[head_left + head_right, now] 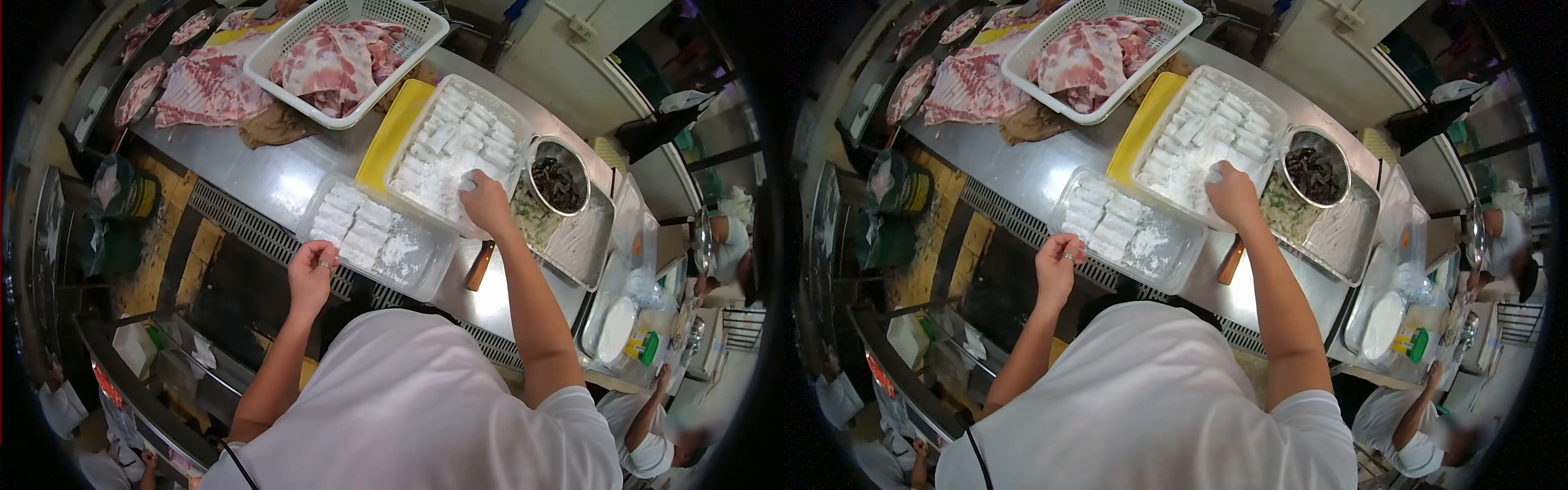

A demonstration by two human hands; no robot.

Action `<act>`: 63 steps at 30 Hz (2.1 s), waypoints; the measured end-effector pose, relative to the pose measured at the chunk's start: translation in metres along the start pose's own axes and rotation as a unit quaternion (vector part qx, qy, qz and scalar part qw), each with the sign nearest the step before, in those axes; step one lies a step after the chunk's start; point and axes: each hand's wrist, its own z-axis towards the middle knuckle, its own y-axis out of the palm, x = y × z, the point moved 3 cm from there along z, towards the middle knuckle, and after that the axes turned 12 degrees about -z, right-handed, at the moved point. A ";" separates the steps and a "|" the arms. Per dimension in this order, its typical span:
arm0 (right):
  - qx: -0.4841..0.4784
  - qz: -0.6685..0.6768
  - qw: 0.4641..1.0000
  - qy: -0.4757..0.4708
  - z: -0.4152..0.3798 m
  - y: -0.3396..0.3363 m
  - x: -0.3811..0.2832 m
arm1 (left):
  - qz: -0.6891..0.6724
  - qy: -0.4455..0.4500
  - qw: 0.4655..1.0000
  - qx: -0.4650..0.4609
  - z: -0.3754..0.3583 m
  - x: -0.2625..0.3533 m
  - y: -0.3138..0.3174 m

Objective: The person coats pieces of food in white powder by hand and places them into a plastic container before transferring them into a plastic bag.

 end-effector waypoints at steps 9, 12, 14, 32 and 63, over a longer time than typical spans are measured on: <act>0.027 0.142 0.989 -0.007 -0.030 -0.040 -0.027 | 0.015 0.010 1.000 -0.005 0.007 0.000 -0.005; 0.006 0.220 0.973 -0.067 -0.053 -0.032 -0.071 | 0.013 0.006 1.000 -0.012 0.008 0.000 -0.004; -0.015 0.262 0.962 -0.081 -0.060 -0.019 -0.101 | 0.004 0.001 1.000 -0.023 0.011 0.000 -0.002; -0.068 0.257 0.961 0.080 -0.079 0.116 -0.086 | 0.356 0.080 0.925 -0.102 0.093 0.006 -0.046; 0.152 -0.263 0.953 0.023 0.069 0.031 0.046 | 0.410 0.406 0.787 -0.219 0.137 0.013 0.203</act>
